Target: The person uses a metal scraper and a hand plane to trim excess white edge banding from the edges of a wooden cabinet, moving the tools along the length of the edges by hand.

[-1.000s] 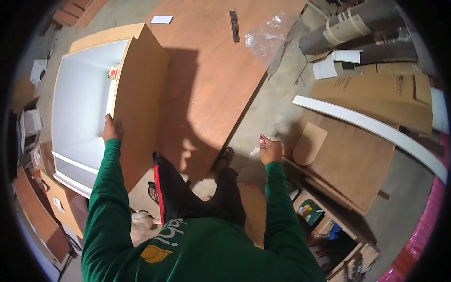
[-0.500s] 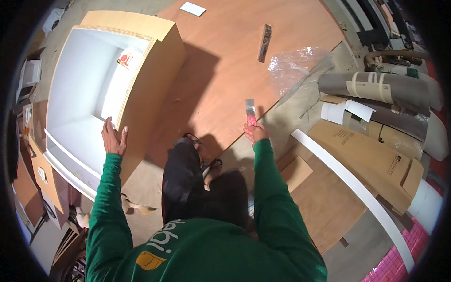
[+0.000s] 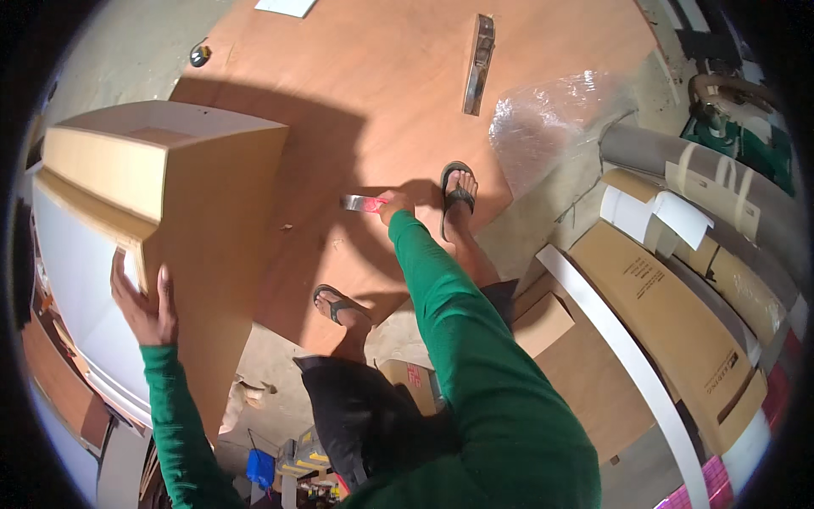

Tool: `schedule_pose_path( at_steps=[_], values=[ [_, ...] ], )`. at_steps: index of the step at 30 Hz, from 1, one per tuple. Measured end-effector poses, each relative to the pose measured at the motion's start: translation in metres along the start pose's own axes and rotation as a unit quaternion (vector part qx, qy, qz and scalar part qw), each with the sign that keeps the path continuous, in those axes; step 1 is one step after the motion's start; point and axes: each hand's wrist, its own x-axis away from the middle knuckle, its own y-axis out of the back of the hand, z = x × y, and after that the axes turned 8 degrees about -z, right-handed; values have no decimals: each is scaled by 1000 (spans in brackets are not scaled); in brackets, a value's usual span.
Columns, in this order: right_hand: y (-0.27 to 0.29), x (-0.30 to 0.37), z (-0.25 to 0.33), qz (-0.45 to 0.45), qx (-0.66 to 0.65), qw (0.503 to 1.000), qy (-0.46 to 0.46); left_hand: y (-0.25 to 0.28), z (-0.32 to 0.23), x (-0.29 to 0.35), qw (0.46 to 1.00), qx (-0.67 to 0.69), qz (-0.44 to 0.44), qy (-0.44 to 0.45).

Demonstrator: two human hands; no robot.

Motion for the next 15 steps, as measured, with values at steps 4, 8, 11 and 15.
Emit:
schedule_pose_path(
  at_steps=[4, 8, 11, 15],
  values=[
    [-7, -71, -18, 41, -21, 999, 11, -6, 30, 10, 999, 12, 49, 16],
    [34, -137, -29, 15, 141, 986, 92, -2, 36, 15, 988, 21, 108, 113],
    [130, -209, -23, -214, 182, 957, 66, 0, 41, 25, 985, 3, 112, 132],
    [217, -275, -13, -369, 27, 925, -89, 11, 62, 39, 984, 2, 142, 108]
  ],
)
